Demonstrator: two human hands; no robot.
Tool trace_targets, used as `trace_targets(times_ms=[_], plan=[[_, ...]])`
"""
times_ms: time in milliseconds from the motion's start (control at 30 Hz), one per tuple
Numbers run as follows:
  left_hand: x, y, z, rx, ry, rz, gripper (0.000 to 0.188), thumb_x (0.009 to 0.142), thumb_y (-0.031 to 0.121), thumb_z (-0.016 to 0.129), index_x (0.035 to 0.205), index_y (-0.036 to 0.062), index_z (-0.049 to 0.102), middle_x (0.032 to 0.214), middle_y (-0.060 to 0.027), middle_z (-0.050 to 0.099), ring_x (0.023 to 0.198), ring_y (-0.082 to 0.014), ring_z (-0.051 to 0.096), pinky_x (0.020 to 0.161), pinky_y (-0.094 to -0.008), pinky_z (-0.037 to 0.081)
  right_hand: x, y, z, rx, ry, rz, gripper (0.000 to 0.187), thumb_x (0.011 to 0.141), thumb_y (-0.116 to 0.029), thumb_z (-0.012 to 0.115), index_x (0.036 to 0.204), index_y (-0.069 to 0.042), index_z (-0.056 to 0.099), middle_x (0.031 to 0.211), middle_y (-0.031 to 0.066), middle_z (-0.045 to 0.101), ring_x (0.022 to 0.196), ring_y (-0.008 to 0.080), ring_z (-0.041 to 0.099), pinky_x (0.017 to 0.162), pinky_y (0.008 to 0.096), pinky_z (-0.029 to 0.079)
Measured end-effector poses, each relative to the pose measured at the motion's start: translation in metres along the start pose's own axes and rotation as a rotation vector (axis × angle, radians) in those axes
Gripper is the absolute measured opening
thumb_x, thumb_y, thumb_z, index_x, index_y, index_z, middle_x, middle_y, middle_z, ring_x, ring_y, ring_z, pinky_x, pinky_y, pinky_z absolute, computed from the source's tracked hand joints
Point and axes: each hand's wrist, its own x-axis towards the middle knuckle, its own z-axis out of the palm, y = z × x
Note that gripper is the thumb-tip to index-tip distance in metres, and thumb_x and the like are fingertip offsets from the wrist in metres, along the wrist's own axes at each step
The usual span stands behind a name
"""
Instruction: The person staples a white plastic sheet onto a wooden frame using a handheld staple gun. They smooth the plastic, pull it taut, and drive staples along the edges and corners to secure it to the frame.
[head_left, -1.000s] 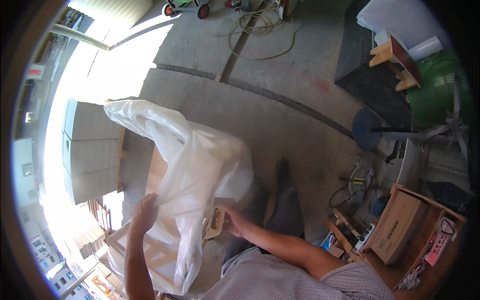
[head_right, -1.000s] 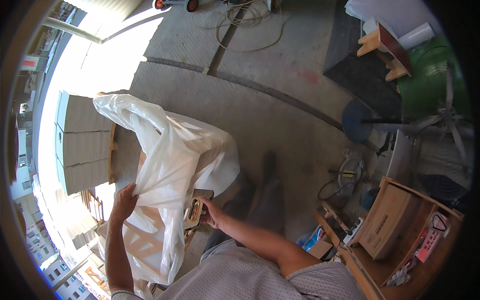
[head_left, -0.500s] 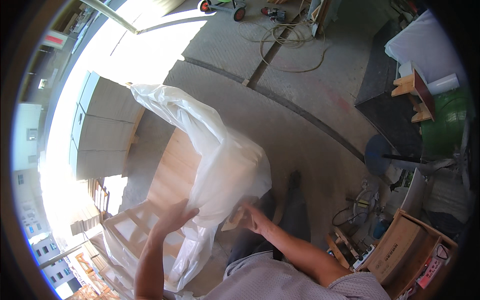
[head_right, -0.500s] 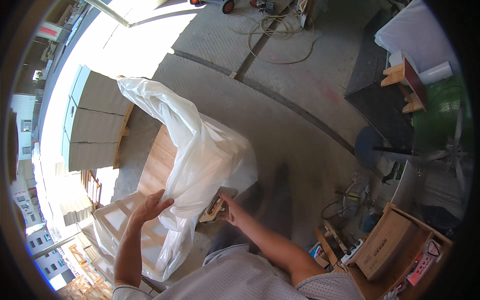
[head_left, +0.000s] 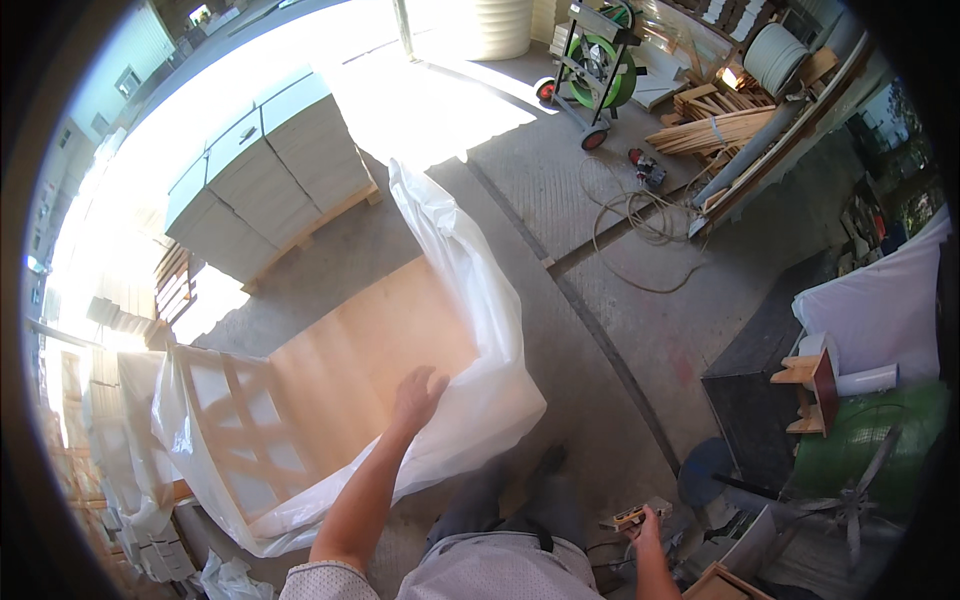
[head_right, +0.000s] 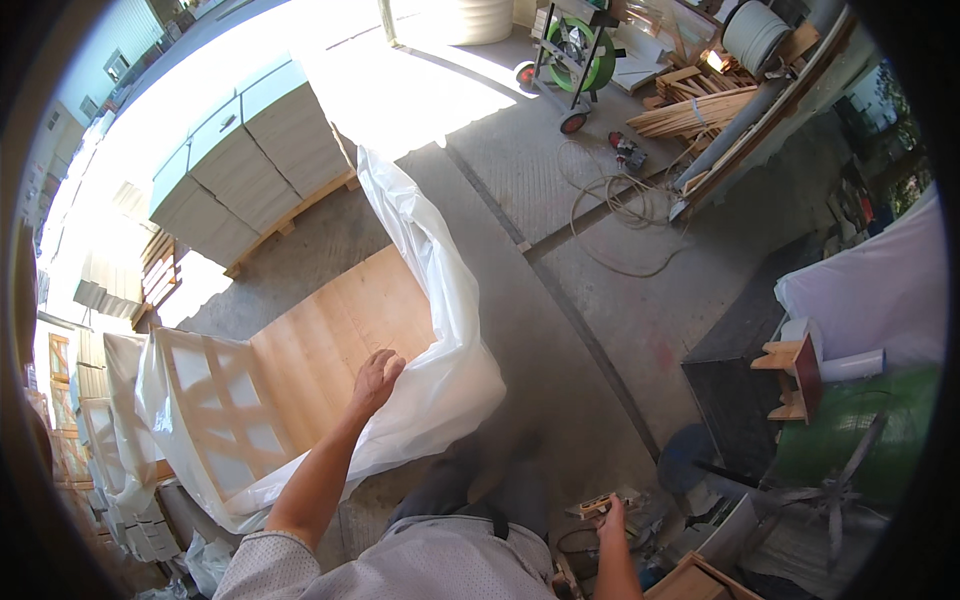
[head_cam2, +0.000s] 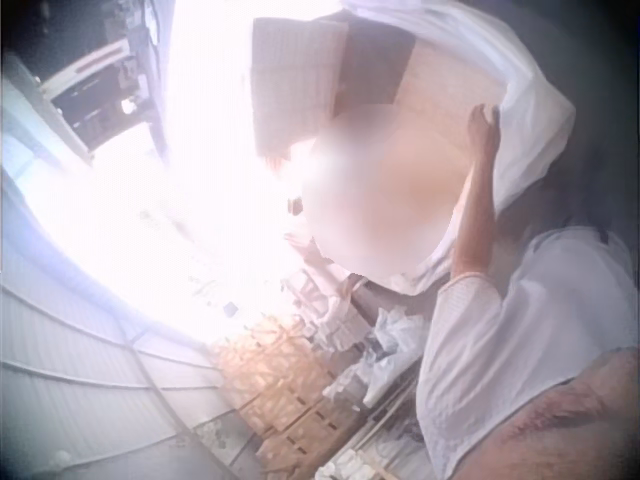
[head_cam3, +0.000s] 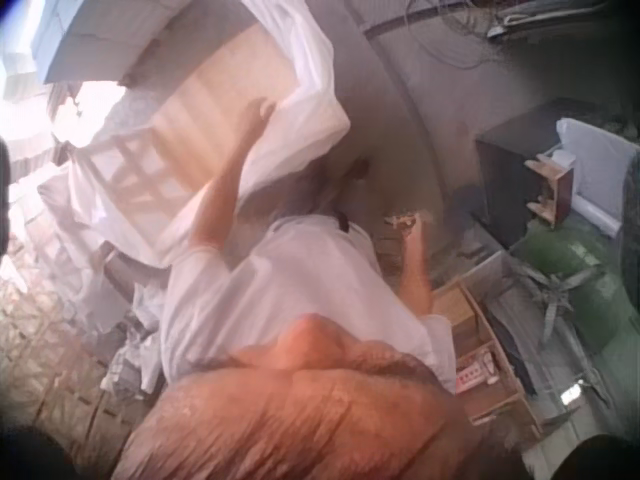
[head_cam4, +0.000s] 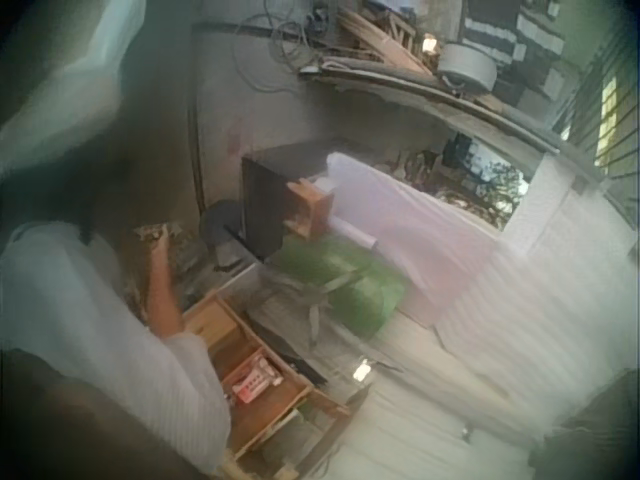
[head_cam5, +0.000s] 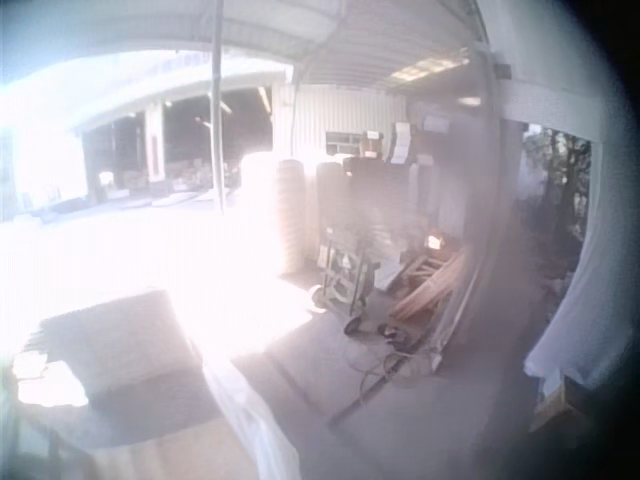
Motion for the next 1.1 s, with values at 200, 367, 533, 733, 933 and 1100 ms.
trace_targets(times_ms=[200,367,533,733,933,1100], plan=[[-0.010,0.030,0.007,-0.375,-0.737,-0.359,0.069,0.100,0.055,0.036,0.129,-0.0047,0.058,0.126,-0.0283,0.060,0.120,-0.0388,0.055,0.105,-0.0423,0.037,0.011,-0.018,-0.065,-0.055,0.134,0.007,0.031,0.096,-0.033,0.053,0.111,-0.007,0.053,0.099,0.0134,0.060,0.074,0.0328,0.065,0.058,0.0533,0.057],[-0.064,0.104,0.019,-0.095,-0.408,-0.078,0.039,0.094,0.034,0.054,0.092,-0.0049,0.059,0.088,-0.0309,0.065,0.087,-0.0494,0.062,0.078,-0.0532,0.049,0.035,-0.013,-0.055,-0.153,0.095,0.091,0.029,0.094,-0.031,0.056,0.107,-0.005,0.057,0.096,0.0133,0.061,0.081,0.0326,0.066,0.066,0.0527,0.057],[-0.088,0.133,0.085,0.145,-0.388,-0.015,0.019,0.089,0.018,0.050,0.085,0.0000,0.056,0.083,-0.0251,0.066,0.078,-0.0447,0.065,0.070,-0.0555,0.051,0.082,-0.037,-0.047,-0.309,-0.072,0.117,0.028,0.091,-0.029,0.059,0.104,-0.005,0.060,0.094,0.0130,0.062,0.083,0.0313,0.066,0.068,0.0503,0.057],[-0.088,0.125,0.133,0.162,-0.284,-0.265,0.025,0.088,0.025,0.052,0.094,0.0019,0.061,0.096,-0.0230,0.066,0.087,-0.0421,0.065,0.078,-0.0521,0.051,0.127,-0.131,-0.018,-0.448,-0.193,0.048,0.029,0.086,-0.026,0.064,0.102,-0.002,0.063,0.093,0.0127,0.065,0.080,0.0289,0.067,0.067,0.0466,0.057],[-0.071,0.146,0.145,0.038,0.015,-0.448,0.026,0.086,0.025,0.054,0.095,0.0014,0.061,0.098,-0.0238,0.066,0.096,-0.0413,0.063,0.083,-0.0519,0.049,0.143,-0.221,0.020,-0.512,-0.186,-0.192,0.028,0.090,-0.027,0.062,0.105,-0.002,0.060,0.093,0.0113,0.063,0.080,0.0280,0.066,0.071,0.0470,0.057],[-0.038,0.165,0.147,0.257,-0.023,-0.455,0.014,0.088,0.018,0.054,0.087,0.0047,0.058,0.094,-0.0197,0.066,0.086,-0.0363,0.065,0.075,-0.0491,0.050,0.146,-0.241,0.037,-0.476,-0.253,-0.188,0.028,0.090,-0.025,0.062,0.103,-0.001,0.060,0.095,0.0116,0.062,0.080,0.0283,0.066,0.068,0.0475,0.057]])
